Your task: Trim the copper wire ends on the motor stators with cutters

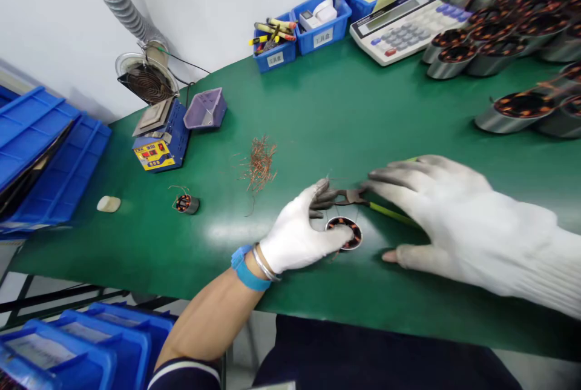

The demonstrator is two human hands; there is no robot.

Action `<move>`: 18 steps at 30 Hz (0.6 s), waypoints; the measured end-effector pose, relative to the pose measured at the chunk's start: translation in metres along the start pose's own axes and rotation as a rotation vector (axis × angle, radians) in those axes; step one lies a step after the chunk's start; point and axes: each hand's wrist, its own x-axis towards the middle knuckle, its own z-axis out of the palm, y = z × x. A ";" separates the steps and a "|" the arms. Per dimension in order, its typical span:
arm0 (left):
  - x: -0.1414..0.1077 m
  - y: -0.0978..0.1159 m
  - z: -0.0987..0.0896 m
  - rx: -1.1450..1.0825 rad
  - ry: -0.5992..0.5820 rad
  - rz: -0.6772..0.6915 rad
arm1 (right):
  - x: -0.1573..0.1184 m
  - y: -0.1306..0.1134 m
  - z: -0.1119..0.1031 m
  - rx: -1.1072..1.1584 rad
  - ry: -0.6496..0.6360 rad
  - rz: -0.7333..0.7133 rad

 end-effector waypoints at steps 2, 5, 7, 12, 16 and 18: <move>0.004 -0.004 0.001 -0.128 -0.071 0.017 | -0.006 0.008 0.004 -0.055 -0.052 0.015; 0.009 -0.011 0.006 -0.237 -0.106 0.027 | -0.019 0.014 0.008 -0.006 -0.183 0.127; 0.011 -0.016 0.010 -0.276 -0.135 0.038 | -0.026 0.014 0.010 0.021 -0.188 0.135; 0.015 -0.027 0.007 -0.373 -0.240 0.090 | -0.013 0.020 0.008 -0.059 -0.087 0.107; 0.016 -0.030 -0.003 -0.397 -0.279 0.138 | 0.003 0.044 0.001 -0.028 -0.309 0.252; 0.016 -0.030 -0.004 -0.428 -0.291 0.140 | 0.003 0.056 -0.002 -0.015 -0.408 0.341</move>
